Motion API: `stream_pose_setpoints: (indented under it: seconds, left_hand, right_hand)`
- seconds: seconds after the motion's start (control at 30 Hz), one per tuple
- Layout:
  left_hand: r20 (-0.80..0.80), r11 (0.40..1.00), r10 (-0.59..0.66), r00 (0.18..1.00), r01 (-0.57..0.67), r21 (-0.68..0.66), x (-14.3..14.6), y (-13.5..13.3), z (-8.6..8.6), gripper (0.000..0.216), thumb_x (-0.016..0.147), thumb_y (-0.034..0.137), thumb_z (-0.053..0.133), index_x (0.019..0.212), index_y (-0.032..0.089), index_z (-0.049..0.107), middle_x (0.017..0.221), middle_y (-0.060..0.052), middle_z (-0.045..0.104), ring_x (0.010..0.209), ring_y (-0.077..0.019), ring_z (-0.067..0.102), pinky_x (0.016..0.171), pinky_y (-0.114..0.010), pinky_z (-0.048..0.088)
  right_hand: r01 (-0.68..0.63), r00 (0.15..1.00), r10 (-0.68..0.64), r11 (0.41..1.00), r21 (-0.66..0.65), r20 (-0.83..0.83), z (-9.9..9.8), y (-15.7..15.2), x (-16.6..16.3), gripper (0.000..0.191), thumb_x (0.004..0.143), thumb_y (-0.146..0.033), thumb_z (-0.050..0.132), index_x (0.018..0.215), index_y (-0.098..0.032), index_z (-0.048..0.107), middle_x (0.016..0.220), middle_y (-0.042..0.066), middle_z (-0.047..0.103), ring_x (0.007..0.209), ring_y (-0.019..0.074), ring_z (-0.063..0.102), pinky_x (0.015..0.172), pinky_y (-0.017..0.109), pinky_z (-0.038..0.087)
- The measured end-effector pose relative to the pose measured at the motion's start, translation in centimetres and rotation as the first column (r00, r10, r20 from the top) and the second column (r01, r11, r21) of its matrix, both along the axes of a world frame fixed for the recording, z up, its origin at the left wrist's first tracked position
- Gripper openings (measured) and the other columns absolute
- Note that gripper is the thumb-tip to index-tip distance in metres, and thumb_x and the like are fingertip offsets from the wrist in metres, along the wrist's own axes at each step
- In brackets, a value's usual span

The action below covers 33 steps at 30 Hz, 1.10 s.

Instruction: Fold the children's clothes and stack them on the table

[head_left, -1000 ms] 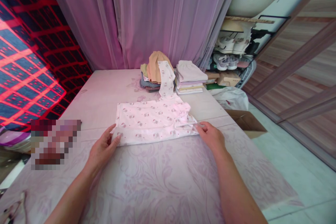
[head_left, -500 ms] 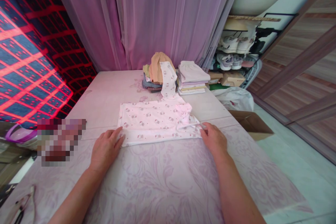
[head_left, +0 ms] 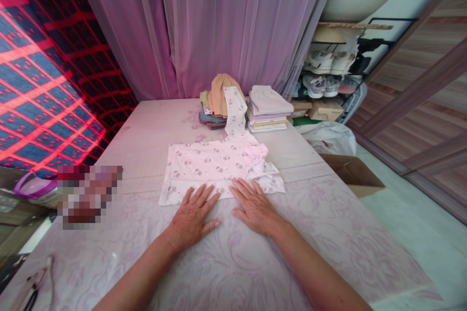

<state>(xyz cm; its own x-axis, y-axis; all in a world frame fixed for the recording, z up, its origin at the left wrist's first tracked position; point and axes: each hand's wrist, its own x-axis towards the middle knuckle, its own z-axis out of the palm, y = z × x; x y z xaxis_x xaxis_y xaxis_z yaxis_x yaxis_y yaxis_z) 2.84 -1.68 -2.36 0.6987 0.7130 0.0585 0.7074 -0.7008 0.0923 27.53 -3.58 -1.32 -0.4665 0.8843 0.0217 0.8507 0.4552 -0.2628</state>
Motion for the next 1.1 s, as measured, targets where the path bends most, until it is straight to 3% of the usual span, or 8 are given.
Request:
stream_pose_setpoints:
  seconds: [0.3, 0.5, 0.8, 0.97, 1.1]
  left_hand:
    - [-0.005, 0.998, 0.056, 0.998, -0.056, -0.008, -0.1, 0.2, 0.3, 0.066, 0.089, 0.064, 0.030, 0.147, 0.031, 0.026, 0.153, -0.007, 0.031, 0.140, -0.0291, 0.024, 0.112, -0.057, 0.006]
    - [-0.015, 0.969, 0.245, 0.969, -0.244, 0.049, -2.2, 1.0, -0.2, 0.062, 0.092, 0.059, 0.028, 0.144, 0.027, 0.034, 0.151, -0.009, 0.033, 0.139, -0.0306, 0.027, 0.110, -0.058, 0.014]
    - [-0.008, 0.954, 0.298, 0.955, -0.297, 0.049, -2.4, 1.1, -0.4, 0.060, 0.092, 0.058, 0.029, 0.143, 0.028, 0.037, 0.152, -0.009, 0.032, 0.138, -0.0324, 0.028, 0.109, -0.060, 0.015]
    - [0.012, 0.949, 0.305, 0.952, -0.305, 0.077, -2.5, 1.1, -0.6, 0.061, 0.090, 0.060, 0.031, 0.143, 0.029, 0.038, 0.152, -0.009, 0.032, 0.138, -0.0327, 0.029, 0.109, -0.059, 0.015]
    - [0.028, 0.947, 0.302, 0.953, -0.303, 0.109, -2.5, 1.2, -0.9, 0.061, 0.090, 0.061, 0.031, 0.142, 0.029, 0.039, 0.151, -0.010, 0.034, 0.138, -0.0319, 0.030, 0.109, -0.058, 0.015]
  right_hand:
    - [-0.016, 1.000, 0.016, 1.000, -0.011, -0.010, 0.5, 0.0, -1.6, 0.059, 0.092, -0.047, 0.040, 0.146, -0.024, 0.031, 0.155, 0.007, 0.022, 0.143, 0.0229, 0.015, 0.115, 0.053, 0.004]
    - [-0.020, 1.000, 0.020, 0.999, -0.050, -0.010, 0.6, 0.0, -2.1, 0.062, 0.092, -0.050, 0.037, 0.146, -0.021, 0.030, 0.155, 0.008, 0.019, 0.143, 0.0239, 0.014, 0.116, 0.053, 0.007]
    - [-0.033, 0.999, 0.034, 0.999, -0.040, 0.001, 0.6, 0.3, -2.6, 0.062, 0.093, -0.049, 0.037, 0.147, -0.022, 0.028, 0.156, 0.007, 0.019, 0.144, 0.0227, 0.014, 0.116, 0.051, 0.007]
    - [0.022, 1.000, -0.022, 0.998, -0.055, 0.018, 0.6, -0.5, 0.2, 0.059, 0.093, -0.046, 0.037, 0.147, -0.023, 0.029, 0.156, 0.007, 0.020, 0.143, 0.0210, 0.015, 0.116, 0.050, 0.007]
    - [0.201, 0.976, -0.197, 0.979, -0.035, 0.094, 0.4, -2.2, 4.6, 0.057, 0.093, -0.042, 0.033, 0.146, -0.021, 0.030, 0.154, 0.008, 0.023, 0.143, 0.0216, 0.019, 0.115, 0.052, 0.011]
